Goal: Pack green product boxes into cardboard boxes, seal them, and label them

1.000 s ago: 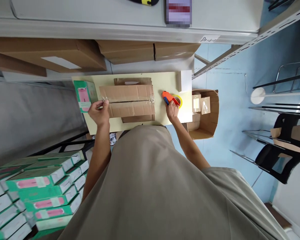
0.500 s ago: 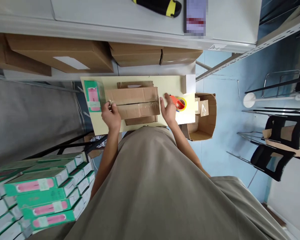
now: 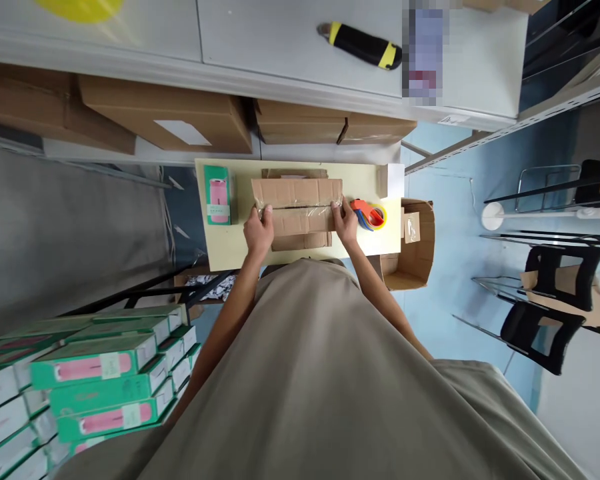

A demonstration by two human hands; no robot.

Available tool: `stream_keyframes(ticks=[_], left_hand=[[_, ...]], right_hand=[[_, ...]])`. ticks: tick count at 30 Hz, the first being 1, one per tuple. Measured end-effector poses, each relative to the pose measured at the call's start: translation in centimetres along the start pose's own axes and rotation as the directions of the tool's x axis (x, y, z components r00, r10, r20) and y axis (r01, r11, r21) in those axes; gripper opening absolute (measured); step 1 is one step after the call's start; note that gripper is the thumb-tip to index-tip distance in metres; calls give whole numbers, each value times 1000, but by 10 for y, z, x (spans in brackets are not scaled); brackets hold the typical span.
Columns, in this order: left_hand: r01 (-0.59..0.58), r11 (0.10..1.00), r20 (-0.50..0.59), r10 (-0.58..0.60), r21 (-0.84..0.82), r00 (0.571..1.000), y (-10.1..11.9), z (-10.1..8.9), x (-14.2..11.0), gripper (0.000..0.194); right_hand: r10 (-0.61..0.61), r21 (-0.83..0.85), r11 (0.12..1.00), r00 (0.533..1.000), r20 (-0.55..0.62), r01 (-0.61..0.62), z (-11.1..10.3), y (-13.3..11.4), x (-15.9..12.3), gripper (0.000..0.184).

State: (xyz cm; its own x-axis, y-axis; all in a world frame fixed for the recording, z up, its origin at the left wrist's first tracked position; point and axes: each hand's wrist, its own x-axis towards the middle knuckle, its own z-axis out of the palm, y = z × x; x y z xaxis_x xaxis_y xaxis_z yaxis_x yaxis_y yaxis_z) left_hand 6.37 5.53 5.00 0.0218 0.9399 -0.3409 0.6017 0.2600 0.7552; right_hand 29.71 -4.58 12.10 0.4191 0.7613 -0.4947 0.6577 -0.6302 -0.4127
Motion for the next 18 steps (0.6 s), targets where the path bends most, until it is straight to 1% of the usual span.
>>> stream_keyframes(ticks=[1, 3, 4, 6, 7, 9, 11, 13, 16, 18], left_hand=[[-10, 1000, 46, 11, -25, 999, 0, -8, 2, 24], [-50, 996, 109, 59, -80, 992, 0, -26, 4, 21], [-85, 990, 116, 98, -111, 988, 1, -36, 4, 18], [-168, 973, 96, 184, -162, 978, 2, -55, 5, 12], [-203, 963, 87, 220, -176, 972, 1, -63, 5, 13], [-237, 953, 97, 258, -188, 961, -3, -74, 4, 20], [-212, 956, 141, 243, -203, 960, -11, -76, 3, 24], [-119, 965, 216, 171, -234, 961, -22, -70, 0, 28], [58, 965, 310, 26, -257, 950, -43, -54, -6, 36], [127, 965, 330, -46, -229, 943, -56, -46, -7, 39]], right_hand=[[7, 42, 999, 999, -39, -5, -3, -2, -5, 89], [32, 137, 991, 985, -169, -9, -12, -7, -17, 80], [28, 160, 987, 974, -225, 8, -17, -8, -23, 75], [12, 181, 982, 943, -331, 51, -28, -9, -36, 65], [8, 192, 979, 929, -371, 69, -33, -8, -41, 61], [12, 228, 970, 920, -391, 84, -37, -4, -47, 58], [29, 278, 958, 940, -340, 71, -31, 4, -48, 57], [50, 334, 942, 967, -249, 37, -17, 14, -45, 60], [100, 371, 925, 994, -33, -80, 12, 31, -35, 66], [133, 333, 929, 985, 112, -163, 24, 41, -27, 65]])
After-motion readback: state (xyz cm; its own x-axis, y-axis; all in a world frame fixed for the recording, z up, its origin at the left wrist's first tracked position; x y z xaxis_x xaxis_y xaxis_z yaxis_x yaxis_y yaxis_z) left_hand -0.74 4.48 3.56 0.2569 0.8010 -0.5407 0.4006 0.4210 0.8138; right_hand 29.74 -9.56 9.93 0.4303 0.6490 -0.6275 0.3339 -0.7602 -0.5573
